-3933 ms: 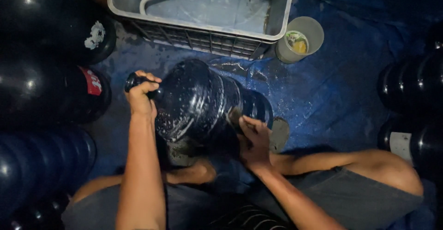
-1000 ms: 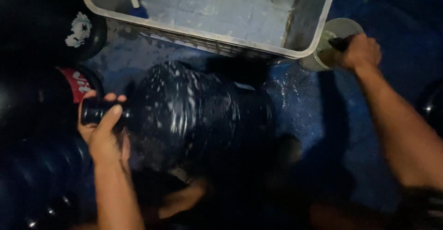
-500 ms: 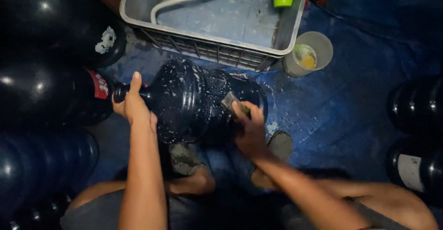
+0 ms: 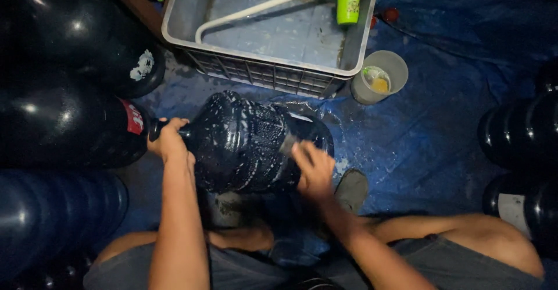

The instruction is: The person scrubs the exterior of a large blue water jug with a brush and soapy water. They rotate the jug to clean different sides while sitting on a blue tarp surrounded by other water jugs.

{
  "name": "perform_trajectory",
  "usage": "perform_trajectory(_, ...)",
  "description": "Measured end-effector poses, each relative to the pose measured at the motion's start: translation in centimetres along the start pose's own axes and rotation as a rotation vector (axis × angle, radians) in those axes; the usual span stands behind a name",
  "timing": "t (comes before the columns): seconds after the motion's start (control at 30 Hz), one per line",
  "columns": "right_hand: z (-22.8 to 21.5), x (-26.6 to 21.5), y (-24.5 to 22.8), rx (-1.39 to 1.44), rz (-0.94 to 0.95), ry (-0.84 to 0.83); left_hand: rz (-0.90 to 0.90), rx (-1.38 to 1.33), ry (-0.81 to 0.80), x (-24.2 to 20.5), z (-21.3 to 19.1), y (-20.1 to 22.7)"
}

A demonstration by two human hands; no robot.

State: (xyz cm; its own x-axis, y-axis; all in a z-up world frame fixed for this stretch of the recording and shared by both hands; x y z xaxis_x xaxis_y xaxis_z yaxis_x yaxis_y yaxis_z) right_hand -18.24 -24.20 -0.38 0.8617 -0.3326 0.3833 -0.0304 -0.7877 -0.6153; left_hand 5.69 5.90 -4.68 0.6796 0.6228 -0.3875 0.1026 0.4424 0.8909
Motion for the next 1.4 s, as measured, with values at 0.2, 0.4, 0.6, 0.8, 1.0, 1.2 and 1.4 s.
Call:
perform_trajectory(0.2,-0.1,1.2,0.3,-0.109,-0.122,-0.005,-0.021,0.002,-0.195,-3.2,0.9,2.1)
perform_trajectory(0.4,0.3,-2.1,0.3,-0.189,-0.100,-0.046,-0.035,-0.029,-0.322,-2.3,0.7,1.5)
perform_trajectory(0.6,0.1,0.3,3.0,-0.124,0.188,-0.187,-0.022,-0.043,-0.510,-4.0,1.5,2.1)
perform_trajectory(0.8,1.9,-2.5,1.3,-0.352,-0.210,-0.031,-0.018,-0.026,-0.614,-3.6,1.6,2.3)
perform_trajectory(1.0,1.2,-0.7,3.3,-0.080,0.188,-0.041,-0.042,-0.063,-0.671,-5.2,2.3,3.2)
perform_trajectory(1.2,1.5,-2.0,3.4,-0.095,-0.028,-0.017,-0.040,-0.076,-0.763,-5.5,1.9,3.2)
perform_trajectory(1.4,-0.3,-2.4,-0.1,-0.285,-0.063,-0.073,-0.061,-0.115,-0.786,-5.3,2.1,2.6)
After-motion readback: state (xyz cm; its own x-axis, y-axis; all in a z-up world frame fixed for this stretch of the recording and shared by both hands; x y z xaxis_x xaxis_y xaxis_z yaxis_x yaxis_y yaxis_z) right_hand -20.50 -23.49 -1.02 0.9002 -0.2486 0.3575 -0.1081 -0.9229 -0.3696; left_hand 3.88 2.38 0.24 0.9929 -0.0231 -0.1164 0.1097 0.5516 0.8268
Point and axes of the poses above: each hand's wrist, its own x-axis towards the middle knuckle, its own z-axis out of the palm, y = z × x, the point moved 3 cm from there along x, towards the middle knuckle, and after that the axes turned 4 degrees about -x, right-handed, at the moved point
